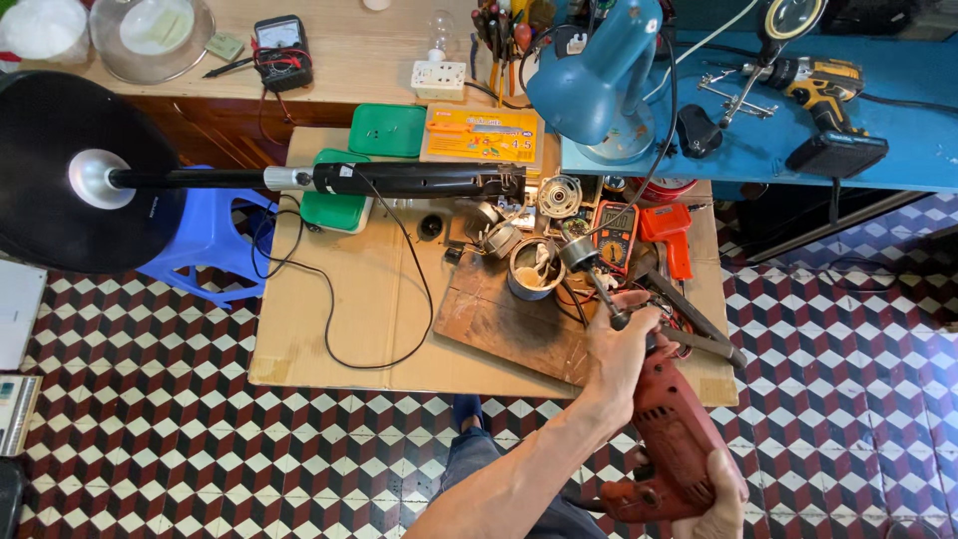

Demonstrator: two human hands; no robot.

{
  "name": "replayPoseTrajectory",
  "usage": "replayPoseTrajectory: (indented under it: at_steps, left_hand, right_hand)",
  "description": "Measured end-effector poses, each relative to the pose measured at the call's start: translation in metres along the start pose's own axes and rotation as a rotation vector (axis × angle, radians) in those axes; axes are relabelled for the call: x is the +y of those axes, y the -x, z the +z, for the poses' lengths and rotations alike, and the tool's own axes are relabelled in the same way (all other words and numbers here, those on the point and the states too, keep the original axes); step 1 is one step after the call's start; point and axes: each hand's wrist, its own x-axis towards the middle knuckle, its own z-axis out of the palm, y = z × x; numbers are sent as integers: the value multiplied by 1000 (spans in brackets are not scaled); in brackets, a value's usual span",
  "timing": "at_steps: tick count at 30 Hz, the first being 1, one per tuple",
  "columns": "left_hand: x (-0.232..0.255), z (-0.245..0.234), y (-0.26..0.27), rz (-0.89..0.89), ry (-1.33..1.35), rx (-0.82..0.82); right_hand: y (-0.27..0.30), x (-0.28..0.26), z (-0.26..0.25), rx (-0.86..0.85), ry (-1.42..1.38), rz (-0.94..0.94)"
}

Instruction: The person uses a corded drill to spin a cylindrical metal component, then wipes it with a cloth. They repeat this process, handling the component and drill multiple times on a cluttered workbench.

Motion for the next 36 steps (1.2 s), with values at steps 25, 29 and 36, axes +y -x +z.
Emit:
replayPoseTrajectory:
  at_steps: [25, 29, 36]
  left_hand:
    - [50, -185, -216, 357, -831, 133]
    - [77, -189, -229, 204, -737, 76]
    - [76, -139, -238, 268, -1385, -116]
  right_hand:
    - [-26, 9, -11, 228, -178, -166]
    - [-25, 15, 16, 373, -137, -135]
    - [-25, 15, 44, 390, -101, -155]
